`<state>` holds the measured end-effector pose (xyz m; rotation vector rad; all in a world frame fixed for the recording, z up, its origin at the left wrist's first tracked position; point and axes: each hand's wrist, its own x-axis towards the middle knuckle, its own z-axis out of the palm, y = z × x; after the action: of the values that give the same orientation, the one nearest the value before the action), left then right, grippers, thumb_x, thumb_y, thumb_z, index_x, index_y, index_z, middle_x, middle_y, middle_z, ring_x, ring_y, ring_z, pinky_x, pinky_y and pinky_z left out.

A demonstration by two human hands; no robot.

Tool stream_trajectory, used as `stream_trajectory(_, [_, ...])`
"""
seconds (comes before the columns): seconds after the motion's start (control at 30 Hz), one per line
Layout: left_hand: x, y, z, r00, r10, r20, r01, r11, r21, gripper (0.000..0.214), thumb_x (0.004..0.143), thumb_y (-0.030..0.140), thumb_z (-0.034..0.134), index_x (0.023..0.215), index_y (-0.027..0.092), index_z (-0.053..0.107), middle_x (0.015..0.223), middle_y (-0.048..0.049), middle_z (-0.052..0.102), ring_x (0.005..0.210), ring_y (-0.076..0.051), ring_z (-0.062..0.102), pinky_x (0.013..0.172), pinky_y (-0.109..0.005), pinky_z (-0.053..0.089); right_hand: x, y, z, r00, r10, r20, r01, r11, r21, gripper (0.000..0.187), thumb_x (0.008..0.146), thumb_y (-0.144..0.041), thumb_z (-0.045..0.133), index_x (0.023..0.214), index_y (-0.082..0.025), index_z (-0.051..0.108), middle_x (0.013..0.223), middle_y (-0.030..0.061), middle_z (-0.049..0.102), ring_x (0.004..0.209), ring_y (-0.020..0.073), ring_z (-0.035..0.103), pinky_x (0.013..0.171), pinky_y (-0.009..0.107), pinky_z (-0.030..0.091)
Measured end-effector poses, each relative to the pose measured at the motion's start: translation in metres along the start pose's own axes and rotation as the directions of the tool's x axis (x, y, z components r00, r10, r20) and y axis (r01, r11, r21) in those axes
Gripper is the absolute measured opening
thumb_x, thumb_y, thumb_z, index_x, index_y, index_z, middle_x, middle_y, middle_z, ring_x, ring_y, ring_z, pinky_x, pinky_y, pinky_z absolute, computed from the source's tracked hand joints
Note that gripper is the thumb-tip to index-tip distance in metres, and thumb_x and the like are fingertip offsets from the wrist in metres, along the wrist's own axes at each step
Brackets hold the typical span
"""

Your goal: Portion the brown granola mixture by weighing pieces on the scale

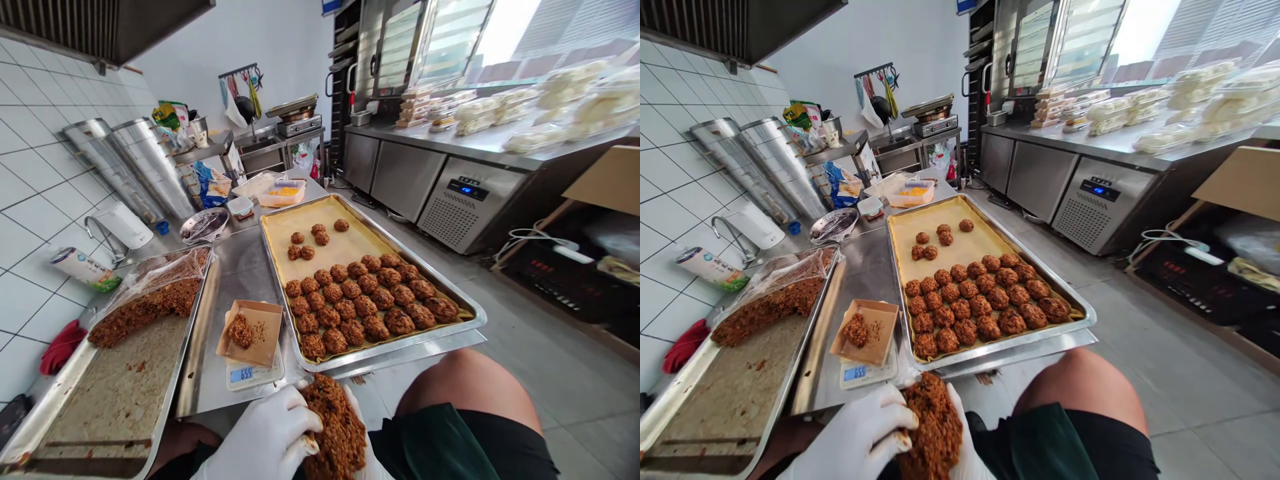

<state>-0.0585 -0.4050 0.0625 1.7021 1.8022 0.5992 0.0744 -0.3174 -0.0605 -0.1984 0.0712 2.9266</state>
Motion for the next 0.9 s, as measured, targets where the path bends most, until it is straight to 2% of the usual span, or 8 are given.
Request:
stream_trajectory(0.1, [-0.006,-0.005,0.002,0.998,0.055,0.033,-0.061,0.979,0.196,0.037,0.092,0.019,0.060,0.127,0.028,0.060,0.117,-0.0064,0.071,0.103,-0.024,0.069,0.090,-0.033,0.058,0.000,-0.004,0.001,0.999,0.044,0.002,-0.044,0.997,0.063,0.048,0.080,-0.057,0.070,0.109,-0.019,0.076,0.110,0.0039,0.079,0.102,0.0172,0.071,0.096,0.030,0.050])
stream_trajectory(0.23, [-0.005,-0.007,0.025,0.998,0.058,0.004,-0.056,0.939,0.339,0.010,0.091,0.024,0.059,0.099,0.026,0.066,0.097,-0.0078,0.072,0.086,-0.027,0.070,0.073,-0.038,0.060,-0.001,-0.005,-0.006,0.999,0.042,-0.025,-0.041,0.998,0.037,0.047,0.081,-0.058,0.069,0.108,-0.020,0.076,0.106,0.0023,0.080,0.093,0.0162,0.071,0.091,0.029,0.051])
stream_trajectory(0.33, [-0.004,-0.002,0.029,0.996,0.068,-0.052,-0.051,0.958,0.282,0.010,0.088,0.021,0.061,0.095,0.026,0.066,0.094,-0.0070,0.072,0.086,-0.027,0.070,0.075,-0.040,0.060,-0.001,-0.004,-0.011,0.997,0.032,-0.067,-0.030,0.999,0.038,0.051,0.081,-0.063,0.065,0.112,-0.023,0.073,0.110,0.0007,0.078,0.094,0.0161,0.069,0.091,0.030,0.050])
stream_trajectory(0.47, [-0.006,-0.009,-0.026,0.984,-0.009,-0.175,0.026,0.995,0.094,0.028,0.094,0.017,0.052,0.111,0.034,0.067,0.109,0.0015,0.074,0.100,-0.018,0.070,0.089,-0.030,0.057,-0.001,-0.004,-0.010,0.996,0.079,-0.043,-0.078,0.997,0.030,0.055,0.081,-0.070,0.061,0.112,-0.025,0.071,0.109,0.0037,0.077,0.099,0.0246,0.069,0.085,0.042,0.054])
stream_trajectory(0.57, [0.003,-0.040,-0.080,0.869,-0.100,-0.484,0.220,0.956,0.197,0.026,0.100,0.021,0.045,0.110,0.028,0.068,0.116,-0.0022,0.072,0.109,-0.020,0.066,0.098,-0.034,0.052,-0.002,-0.005,-0.008,0.991,0.134,0.022,-0.135,0.990,0.028,0.057,0.078,-0.072,0.062,0.112,-0.027,0.072,0.114,0.0048,0.077,0.104,0.0279,0.070,0.081,0.044,0.056])
stream_trajectory(0.63, [0.013,-0.067,-0.101,0.903,-0.090,-0.419,0.238,0.919,0.315,0.028,0.099,0.018,0.043,0.110,0.023,0.068,0.118,-0.0064,0.070,0.111,-0.023,0.064,0.101,-0.038,0.051,-0.003,-0.004,-0.008,0.989,0.132,0.059,-0.134,0.990,0.032,0.057,0.079,-0.071,0.062,0.114,-0.028,0.072,0.119,0.0050,0.075,0.109,0.0275,0.069,0.085,0.045,0.056])
stream_trajectory(0.73, [0.025,-0.099,-0.106,0.976,-0.103,-0.192,0.178,0.884,0.433,0.031,0.096,0.017,0.047,0.121,0.020,0.066,0.131,-0.0100,0.064,0.121,-0.026,0.061,0.108,-0.042,0.048,-0.006,-0.003,-0.011,0.990,0.115,0.080,-0.118,0.992,0.035,0.056,0.082,-0.071,0.061,0.117,-0.029,0.072,0.122,0.0046,0.075,0.111,0.0272,0.068,0.086,0.045,0.056])
stream_trajectory(0.9, [0.028,-0.108,-0.096,0.991,-0.102,-0.085,0.131,0.857,0.498,0.041,0.091,0.020,0.056,0.131,0.020,0.061,0.137,-0.0126,0.062,0.129,-0.030,0.056,0.113,-0.047,0.045,-0.006,-0.003,-0.016,0.993,0.101,0.065,-0.102,0.995,0.014,0.057,0.082,-0.073,0.060,0.116,-0.029,0.072,0.120,0.0057,0.075,0.109,0.0274,0.069,0.085,0.045,0.056])
